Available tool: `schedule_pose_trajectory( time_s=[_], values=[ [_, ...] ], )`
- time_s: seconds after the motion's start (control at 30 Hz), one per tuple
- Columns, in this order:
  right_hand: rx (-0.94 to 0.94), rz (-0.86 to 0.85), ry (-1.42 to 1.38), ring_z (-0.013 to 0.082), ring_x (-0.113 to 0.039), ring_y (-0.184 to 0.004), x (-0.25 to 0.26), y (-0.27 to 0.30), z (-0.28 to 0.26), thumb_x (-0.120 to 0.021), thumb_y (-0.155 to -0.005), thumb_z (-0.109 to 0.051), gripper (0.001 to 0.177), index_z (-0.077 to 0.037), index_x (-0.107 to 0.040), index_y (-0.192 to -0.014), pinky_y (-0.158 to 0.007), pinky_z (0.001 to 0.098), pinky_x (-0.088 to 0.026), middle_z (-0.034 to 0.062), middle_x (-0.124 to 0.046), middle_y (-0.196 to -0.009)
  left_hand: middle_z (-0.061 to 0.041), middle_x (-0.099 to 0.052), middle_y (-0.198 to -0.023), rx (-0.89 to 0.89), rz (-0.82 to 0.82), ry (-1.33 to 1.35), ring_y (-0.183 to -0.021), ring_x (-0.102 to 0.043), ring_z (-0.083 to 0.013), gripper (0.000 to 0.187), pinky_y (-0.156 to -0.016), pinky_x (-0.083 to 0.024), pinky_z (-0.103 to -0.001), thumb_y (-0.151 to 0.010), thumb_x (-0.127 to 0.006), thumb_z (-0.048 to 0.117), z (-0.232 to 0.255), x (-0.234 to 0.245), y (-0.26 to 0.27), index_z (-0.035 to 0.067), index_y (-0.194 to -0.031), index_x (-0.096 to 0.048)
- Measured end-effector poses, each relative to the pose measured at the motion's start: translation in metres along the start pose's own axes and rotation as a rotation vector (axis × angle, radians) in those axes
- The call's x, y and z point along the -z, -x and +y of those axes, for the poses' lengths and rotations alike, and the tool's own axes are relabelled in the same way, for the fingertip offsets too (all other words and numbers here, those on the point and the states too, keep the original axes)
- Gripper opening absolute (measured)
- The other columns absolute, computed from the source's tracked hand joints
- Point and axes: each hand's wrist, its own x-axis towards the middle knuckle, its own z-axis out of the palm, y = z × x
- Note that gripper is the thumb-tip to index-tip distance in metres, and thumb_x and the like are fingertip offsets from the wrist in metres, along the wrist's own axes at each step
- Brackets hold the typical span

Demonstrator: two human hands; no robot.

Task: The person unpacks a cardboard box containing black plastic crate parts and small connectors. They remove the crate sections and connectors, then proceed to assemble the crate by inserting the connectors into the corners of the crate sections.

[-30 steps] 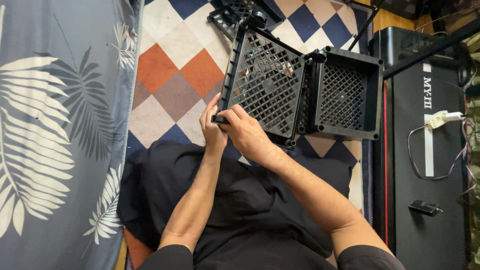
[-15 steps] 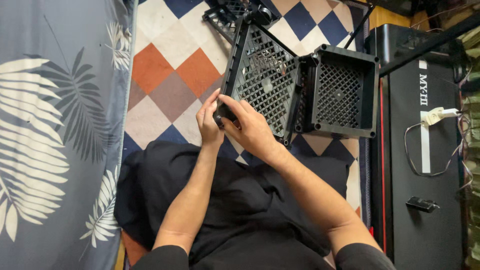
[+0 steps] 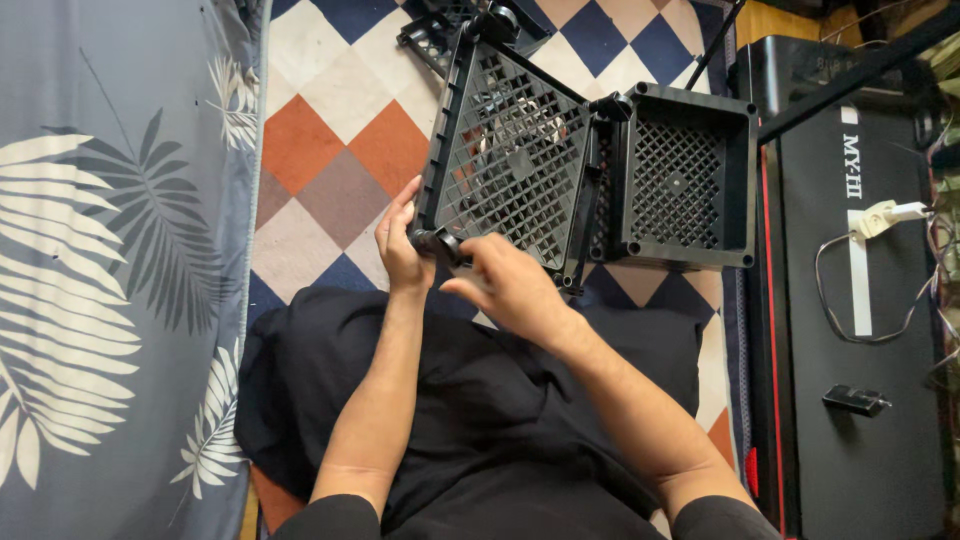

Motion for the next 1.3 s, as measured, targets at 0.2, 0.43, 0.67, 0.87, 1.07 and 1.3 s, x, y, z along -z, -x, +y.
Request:
schedule_pose_trajectory(
  time_s=[0.2,0.43,0.67,0.87,1.07,1.3],
  values=[
    [0.031,-0.085,0.016,0.026,-0.065,-0.065,0.004,-0.018,-0.021,-0.077,-0.092,-0.037,0.05,-0.012,-0.061,-0.133,-0.059,0.04,-0.052,0.0065,-0.066,-0.083,-0.013,-0.072,-0.109,-0.025,-0.047,-0.084,-0.084,-0.065,-0.0127,0.048,-0.075,-0.053,-0.024,-0.101,-0.046,0.008,-0.002,0.003,0.005,-0.016,-0.141,-0.059],
    [-0.178,-0.15,-0.017,0.0254,-0.065,-0.058,0.022,-0.006,-0.003,-0.081,-0.087,-0.036,0.041,-0.011,-0.07,-0.117,-0.056,0.0373,-0.051,0.009,-0.068,-0.072,-0.015,-0.071,-0.115,0.013,0.012,-0.034,-0.09,-0.072,-0.0216,0.047,-0.077,-0.062,-0.036,-0.096,-0.042,0.01,0.015,-0.007,0.005,-0.011,-0.135,-0.057],
    [-0.279,0.449,-0.154,0.015,-0.067,-0.077,-0.004,0.082,0.061,-0.074,-0.1,-0.016,0.006,-0.011,-0.073,-0.103,-0.07,0.0308,-0.054,0.0054,-0.07,-0.086,-0.019,-0.07,-0.115,-0.008,0.048,0.032,-0.094,-0.072,-0.0251,0.05,-0.078,-0.063,-0.039,-0.094,-0.045,0.014,0.027,-0.004,-0.009,-0.008,-0.137,-0.058],
    [-0.887,0.53,-1.321,0.0178,-0.065,-0.105,0.001,0.075,0.151,-0.06,-0.096,-0.043,0.049,-0.012,-0.06,-0.134,-0.089,0.0342,-0.053,0.0044,-0.069,-0.116,-0.017,-0.071,-0.118,0.019,0.027,0.077,-0.093,-0.073,-0.0251,0.05,-0.076,-0.06,-0.039,-0.095,-0.044,0.019,0.027,0.001,-0.009,-0.003,-0.137,-0.059],
    [-0.722,0.436,-1.513,0.0177,-0.06,-0.126,-0.005,0.059,0.158,-0.069,-0.1,-0.029,0.049,-0.009,-0.055,-0.142,-0.112,0.0384,-0.047,0.0028,-0.066,-0.134,-0.014,-0.072,-0.117,0.032,-0.083,0.16,-0.086,-0.07,-0.0241,0.059,-0.078,-0.059,-0.044,-0.105,-0.04,0.039,0.028,0.01,-0.003,-0.003,-0.141,-0.06],
    [-0.759,0.532,-1.627,0.0223,-0.064,-0.112,-0.025,0.03,0.137,-0.071,-0.096,-0.027,0.046,-0.013,-0.053,-0.136,-0.098,0.0454,-0.054,0.0041,-0.066,-0.12,-0.011,-0.066,-0.128,-0.091,0.104,0.207,-0.105,-0.067,-0.0258,0.085,-0.096,-0.057,-0.048,-0.098,-0.03,0.07,0.0,-0.014,0.013,0.004,-0.146,-0.053]
  ],
)
